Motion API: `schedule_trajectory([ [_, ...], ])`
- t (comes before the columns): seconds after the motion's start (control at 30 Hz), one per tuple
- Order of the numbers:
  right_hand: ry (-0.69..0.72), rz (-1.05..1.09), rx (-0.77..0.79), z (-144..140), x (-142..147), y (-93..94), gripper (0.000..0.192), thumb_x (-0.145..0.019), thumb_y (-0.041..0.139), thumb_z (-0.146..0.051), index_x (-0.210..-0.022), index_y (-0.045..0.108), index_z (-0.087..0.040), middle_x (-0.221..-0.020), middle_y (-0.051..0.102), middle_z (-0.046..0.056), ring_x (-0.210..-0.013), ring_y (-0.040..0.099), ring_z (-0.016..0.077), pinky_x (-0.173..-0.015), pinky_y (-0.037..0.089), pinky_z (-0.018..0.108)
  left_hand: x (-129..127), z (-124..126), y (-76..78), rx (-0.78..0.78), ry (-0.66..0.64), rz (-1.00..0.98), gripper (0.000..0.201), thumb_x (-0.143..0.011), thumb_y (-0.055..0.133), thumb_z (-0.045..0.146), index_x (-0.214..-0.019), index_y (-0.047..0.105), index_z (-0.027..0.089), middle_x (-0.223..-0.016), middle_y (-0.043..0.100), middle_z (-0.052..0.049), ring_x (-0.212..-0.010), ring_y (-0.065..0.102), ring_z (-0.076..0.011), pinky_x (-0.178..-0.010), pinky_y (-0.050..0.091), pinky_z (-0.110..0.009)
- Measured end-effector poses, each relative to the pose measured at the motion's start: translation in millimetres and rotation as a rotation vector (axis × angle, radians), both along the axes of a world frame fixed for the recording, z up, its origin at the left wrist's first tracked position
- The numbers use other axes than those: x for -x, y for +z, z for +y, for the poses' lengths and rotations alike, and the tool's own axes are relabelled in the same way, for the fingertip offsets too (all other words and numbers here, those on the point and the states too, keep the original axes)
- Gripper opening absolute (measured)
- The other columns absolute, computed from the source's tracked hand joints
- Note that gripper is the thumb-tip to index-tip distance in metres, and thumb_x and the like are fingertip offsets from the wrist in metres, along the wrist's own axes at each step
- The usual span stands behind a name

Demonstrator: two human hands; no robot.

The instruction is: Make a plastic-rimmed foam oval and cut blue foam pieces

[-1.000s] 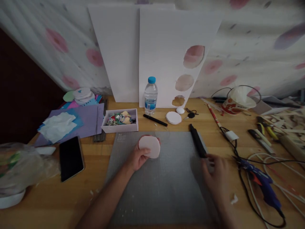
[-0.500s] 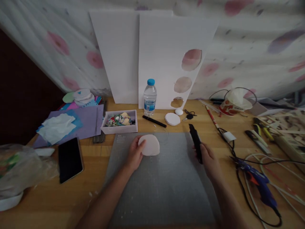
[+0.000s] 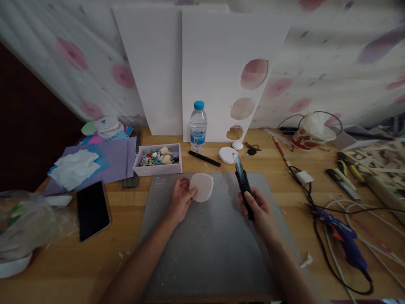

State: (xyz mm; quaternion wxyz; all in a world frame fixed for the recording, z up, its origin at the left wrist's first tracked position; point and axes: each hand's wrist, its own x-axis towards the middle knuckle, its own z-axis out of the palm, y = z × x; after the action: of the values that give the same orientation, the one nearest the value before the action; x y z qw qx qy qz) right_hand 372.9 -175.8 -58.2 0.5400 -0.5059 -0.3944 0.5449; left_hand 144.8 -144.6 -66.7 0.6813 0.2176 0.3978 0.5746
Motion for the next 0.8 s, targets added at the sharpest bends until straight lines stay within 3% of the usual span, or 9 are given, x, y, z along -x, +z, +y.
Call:
schedule_trajectory([
  [0.07, -0.005, 0.010, -0.025, 3.7, 4.5, 0.1, 0.021, -0.088, 0.062, -0.041, -0.085, 0.051, -0.023, -0.072, 0.056, -0.005, -0.043, 0.040, 0.0053, -0.040, 0.028, 0.020, 0.3, -0.4, 1.6, -0.025, -0.002, 0.008, 0.050, -0.064, 0.080, 0.015, -0.106, 0.054, 0.026, -0.090, 0.064, 0.004, -0.079, 0.061, -0.0123, -0.064, 0.046, -0.018],
  [0.17, 0.027, 0.033, -0.064, 6.7, 14.4, -1.2, 0.020, -0.086, 0.064, -0.037, -0.093, 0.050, -0.025, -0.082, 0.061, -0.004, -0.056, 0.051, 0.0079, -0.051, 0.039, 0.021, 1.4, -1.9, -1.3, -0.083, -0.073, 0.072, 0.053, -0.071, 0.074, 0.018, -0.119, 0.054, 0.027, -0.098, 0.063, 0.000, -0.087, 0.061, -0.0152, -0.071, 0.048, -0.022],
  [0.27, 0.133, 0.076, -0.066, 4.1, 26.7, -8.4, 0.026, -0.083, 0.068, -0.034, -0.101, 0.051, -0.026, -0.095, 0.063, 0.000, -0.072, 0.058, 0.0120, -0.062, 0.045, 0.024, 2.4, -4.8, -7.1, -0.221, -0.194, 0.247, 0.047, -0.077, 0.069, 0.022, -0.122, 0.055, 0.025, -0.110, 0.062, -0.003, -0.098, 0.059, -0.0182, -0.083, 0.047, -0.027],
  [0.33, 0.202, 0.109, -0.050, 0.1, 33.4, -16.1, 0.026, -0.083, 0.067, -0.034, -0.101, 0.050, -0.026, -0.090, 0.063, 0.000, -0.070, 0.058, 0.0128, -0.062, 0.046, 0.025, 2.4, -7.6, -8.4, -0.305, -0.249, 0.342, 0.047, -0.078, 0.068, 0.023, -0.122, 0.055, 0.023, -0.118, 0.059, -0.006, -0.107, 0.056, -0.0214, -0.093, 0.044, -0.033],
  [0.43, 0.253, 0.144, -0.027, -5.3, 38.4, -26.8, 0.025, -0.085, 0.064, -0.035, -0.104, 0.050, -0.026, -0.077, 0.059, -0.003, -0.061, 0.054, 0.0116, -0.057, 0.045, 0.024, 1.4, -12.4, -4.6, -0.470, -0.344, 0.594, 0.057, -0.077, 0.069, 0.024, -0.130, 0.049, 0.024, -0.130, 0.050, -0.010, -0.120, 0.048, -0.0266, -0.102, 0.038, -0.040],
  [0.57, 0.297, 0.168, -0.017, -8.2, 39.6, -29.6, 0.030, -0.086, 0.064, -0.035, -0.112, 0.050, -0.027, -0.084, 0.058, -0.002, -0.067, 0.057, 0.0121, -0.062, 0.048, 0.025, -2.8, -17.7, 2.4, -0.714, -0.473, 0.962, 0.083, -0.069, 0.078, 0.033, -0.140, 0.035, 0.026, -0.133, 0.043, -0.012, -0.124, 0.042, -0.0296, -0.105, 0.035, -0.045],
  [0.7, 0.334, 0.106, -0.069, -10.7, 39.5, -23.1, 0.030, -0.087, 0.064, -0.033, -0.112, 0.049, -0.028, -0.088, 0.059, -0.001, -0.076, 0.058, 0.0135, -0.069, 0.050, 0.026, -5.7, -20.4, 6.7, -0.796, -0.479, 1.034, 0.079, -0.075, 0.072, 0.030, -0.140, 0.029, 0.026, -0.131, 0.044, -0.012, -0.122, 0.042, -0.0284, -0.104, 0.035, -0.046],
  [0.8, 0.312, -0.101, -0.172, -14.4, 34.9, -20.2, 0.031, -0.094, 0.053, -0.035, -0.123, 0.045, -0.029, -0.091, 0.059, 0.001, -0.074, 0.058, 0.0142, -0.066, 0.050, 0.026, -3.1, -21.5, 10.7, -0.721, -0.502, 0.979, 0.077, -0.075, 0.063, 0.021, -0.143, 0.027, 0.025, -0.135, 0.040, -0.012, -0.124, 0.039, -0.0289, -0.108, 0.030, -0.049],
])
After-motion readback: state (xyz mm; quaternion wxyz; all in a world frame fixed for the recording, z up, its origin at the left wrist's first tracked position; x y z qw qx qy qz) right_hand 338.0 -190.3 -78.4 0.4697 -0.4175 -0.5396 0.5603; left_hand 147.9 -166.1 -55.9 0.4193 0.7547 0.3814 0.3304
